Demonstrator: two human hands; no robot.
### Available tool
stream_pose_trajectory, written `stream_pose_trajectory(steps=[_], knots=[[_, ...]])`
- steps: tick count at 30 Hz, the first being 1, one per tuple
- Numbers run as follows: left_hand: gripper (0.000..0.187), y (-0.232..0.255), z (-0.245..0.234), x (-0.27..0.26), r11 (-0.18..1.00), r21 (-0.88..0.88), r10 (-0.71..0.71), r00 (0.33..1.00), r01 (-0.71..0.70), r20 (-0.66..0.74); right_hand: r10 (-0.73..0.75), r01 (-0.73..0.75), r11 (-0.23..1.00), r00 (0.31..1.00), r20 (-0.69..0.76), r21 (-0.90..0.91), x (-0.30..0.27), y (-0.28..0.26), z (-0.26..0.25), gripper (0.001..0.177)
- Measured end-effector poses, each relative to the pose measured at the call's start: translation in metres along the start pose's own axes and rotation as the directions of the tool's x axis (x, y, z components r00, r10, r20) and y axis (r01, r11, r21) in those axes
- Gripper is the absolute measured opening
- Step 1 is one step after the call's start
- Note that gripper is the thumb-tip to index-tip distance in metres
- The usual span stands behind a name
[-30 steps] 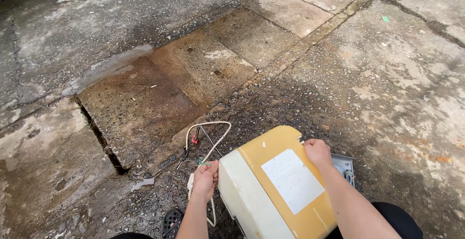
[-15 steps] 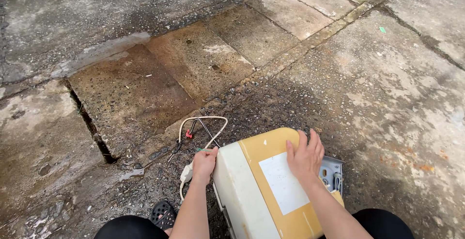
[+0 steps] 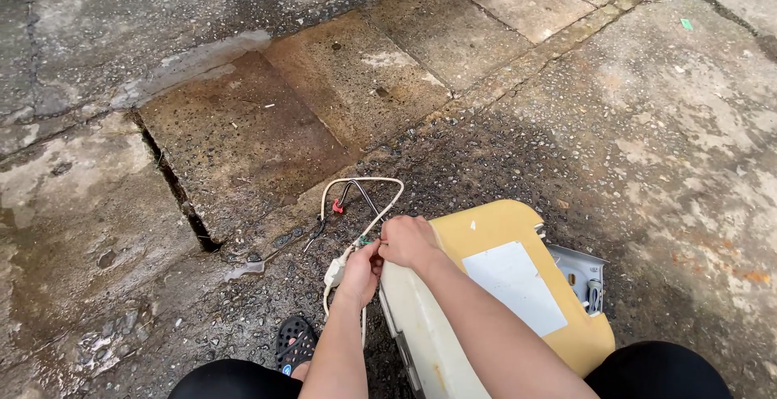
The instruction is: The person strips the insulation from a green wire and connects it to a terminal on a yellow electrical box. They then use a screwdriver to tighten the terminal screw, securing the wire in place.
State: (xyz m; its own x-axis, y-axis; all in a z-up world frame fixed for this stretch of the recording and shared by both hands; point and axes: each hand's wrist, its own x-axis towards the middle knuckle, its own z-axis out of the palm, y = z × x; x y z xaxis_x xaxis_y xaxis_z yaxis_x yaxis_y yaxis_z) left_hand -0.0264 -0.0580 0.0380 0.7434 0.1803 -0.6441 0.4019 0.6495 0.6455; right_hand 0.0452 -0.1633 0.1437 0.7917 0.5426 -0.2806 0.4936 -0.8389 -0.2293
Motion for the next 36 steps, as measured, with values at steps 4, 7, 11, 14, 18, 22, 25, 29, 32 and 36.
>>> stream_pose_trajectory(steps=[4,7,11,14,18,22,25,29,32,36], knots=[[0.028,-0.001,0.005,-0.010,0.998,-0.053,0.017,0.999,-0.019,-0.041,0.007,-0.003,0.996,0.999,0.040,-0.088,0.004,-0.005,0.007,0.029],[0.029,-0.007,0.001,0.001,0.994,-0.102,0.026,0.998,-0.032,-0.064,-0.008,0.009,0.997,1.000,0.017,-0.071,0.006,0.000,0.014,0.027],[0.041,0.005,0.006,-0.017,0.948,-0.318,-0.038,0.993,0.001,-0.108,-0.025,0.028,0.994,0.999,0.033,-0.102,0.010,0.003,0.018,0.018],[0.049,0.013,0.006,-0.023,0.908,-0.417,-0.079,0.993,0.036,-0.085,-0.057,0.062,0.994,0.997,0.055,-0.094,0.007,0.007,0.013,0.020],[0.051,0.021,0.000,-0.024,0.859,-0.508,-0.111,0.991,0.058,-0.075,-0.078,0.083,0.994,0.995,0.068,-0.074,-0.002,0.003,0.000,0.024],[0.030,0.002,-0.003,0.013,0.875,-0.481,-0.119,0.989,0.062,-0.088,-0.085,0.090,0.993,0.994,0.069,-0.070,-0.011,-0.002,-0.012,0.024],[0.032,-0.006,-0.006,0.028,0.865,-0.498,-0.117,0.989,0.056,-0.092,-0.089,0.094,0.994,0.993,0.072,-0.058,-0.017,-0.006,-0.020,0.024],[0.029,0.008,0.006,0.007,0.936,-0.350,0.003,0.995,-0.037,-0.096,-0.074,0.077,0.996,0.995,0.061,-0.051,-0.021,-0.011,-0.028,0.023],[0.021,0.009,0.011,0.005,0.955,-0.274,0.079,0.989,-0.112,-0.128,-0.050,0.050,0.999,0.998,0.025,-0.022,-0.016,-0.005,-0.021,0.021],[0.016,0.011,0.017,-0.002,0.975,-0.126,0.164,0.974,-0.184,-0.154,-0.010,0.010,1.000,1.000,0.013,-0.006,-0.010,-0.001,-0.013,0.024]])
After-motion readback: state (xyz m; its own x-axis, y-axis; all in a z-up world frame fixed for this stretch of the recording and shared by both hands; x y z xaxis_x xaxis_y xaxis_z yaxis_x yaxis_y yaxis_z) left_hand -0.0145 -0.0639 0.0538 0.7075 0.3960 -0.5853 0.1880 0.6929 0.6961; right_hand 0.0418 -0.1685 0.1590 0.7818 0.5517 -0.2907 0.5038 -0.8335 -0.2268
